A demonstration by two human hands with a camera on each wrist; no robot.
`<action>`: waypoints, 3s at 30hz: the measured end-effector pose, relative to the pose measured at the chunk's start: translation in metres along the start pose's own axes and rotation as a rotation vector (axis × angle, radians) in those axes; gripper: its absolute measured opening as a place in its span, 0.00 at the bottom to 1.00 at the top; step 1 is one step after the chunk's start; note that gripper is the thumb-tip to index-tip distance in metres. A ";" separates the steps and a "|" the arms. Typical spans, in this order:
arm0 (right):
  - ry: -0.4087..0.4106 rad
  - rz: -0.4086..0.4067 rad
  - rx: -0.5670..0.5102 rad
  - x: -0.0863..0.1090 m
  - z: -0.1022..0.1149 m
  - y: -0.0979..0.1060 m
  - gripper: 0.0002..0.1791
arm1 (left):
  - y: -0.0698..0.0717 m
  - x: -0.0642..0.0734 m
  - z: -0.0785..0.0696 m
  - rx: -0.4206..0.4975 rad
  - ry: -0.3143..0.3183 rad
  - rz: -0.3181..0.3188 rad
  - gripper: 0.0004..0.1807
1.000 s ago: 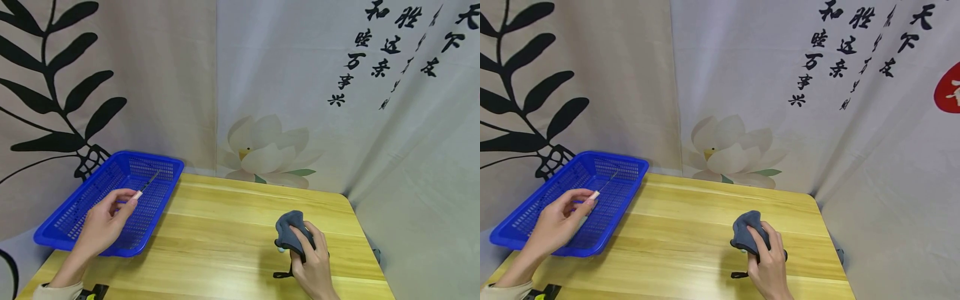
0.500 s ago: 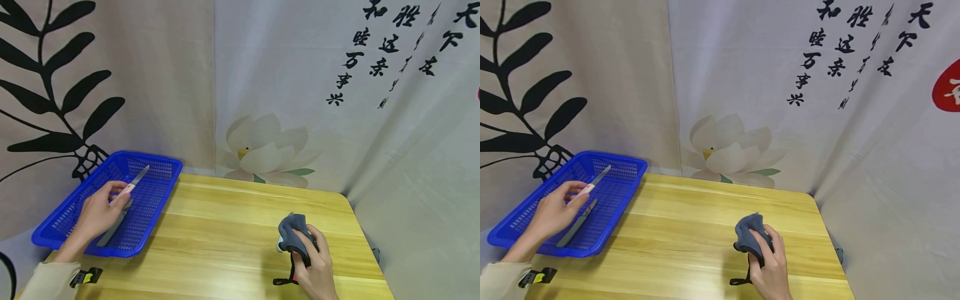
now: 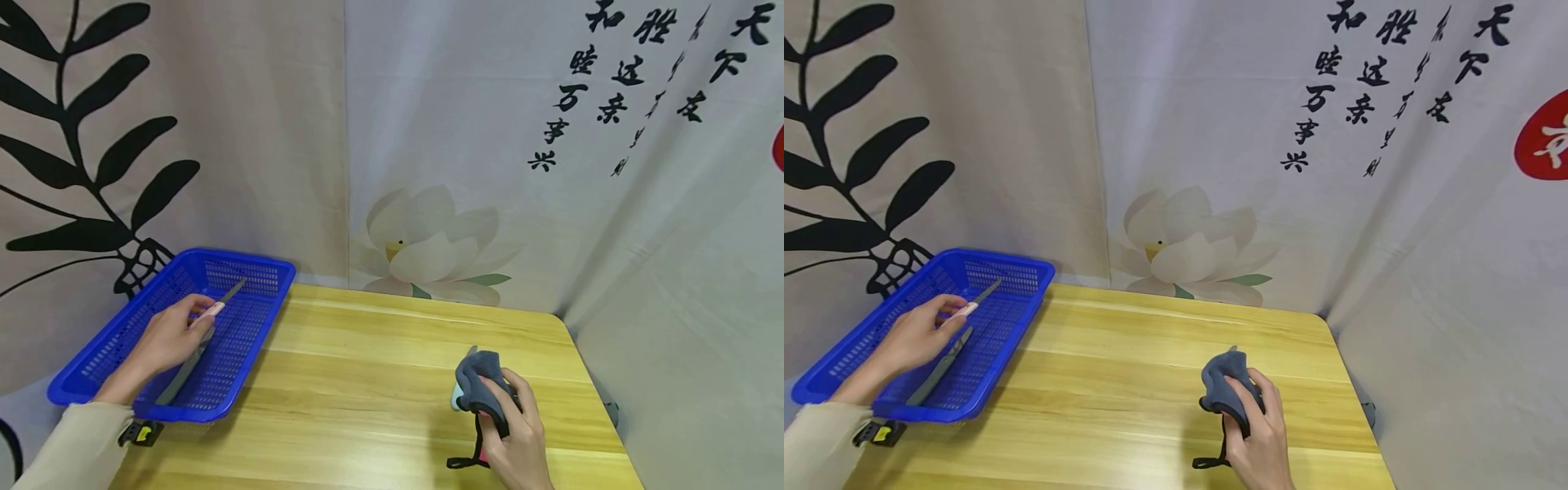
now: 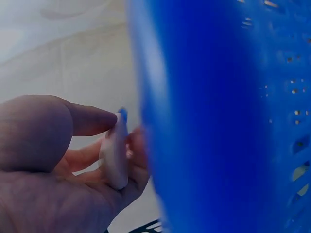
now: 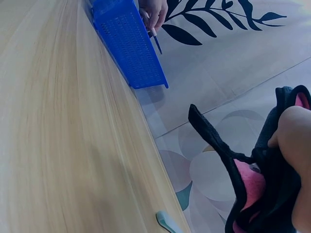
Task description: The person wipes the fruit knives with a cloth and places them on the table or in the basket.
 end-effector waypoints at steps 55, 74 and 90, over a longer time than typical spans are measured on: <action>-0.306 -0.177 0.065 0.018 -0.041 0.039 0.28 | -0.216 0.002 -0.255 0.241 -0.379 0.318 0.35; -0.341 -0.204 0.090 0.022 -0.043 0.039 0.29 | -0.317 -0.002 -0.332 -0.185 -0.425 0.212 0.37; -0.364 -0.194 0.109 0.024 -0.042 0.035 0.29 | -0.349 -0.003 -0.336 -0.504 -0.442 -0.004 0.34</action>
Point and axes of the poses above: each hand's wrist, its own x-axis away from the middle knuckle, its own y-axis out of the back of the hand, z = x × y, the point moved 3 cm from there along -x, towards the middle knuckle, and after that the axes turned 2 degrees about -x, right-handed, at the moved point
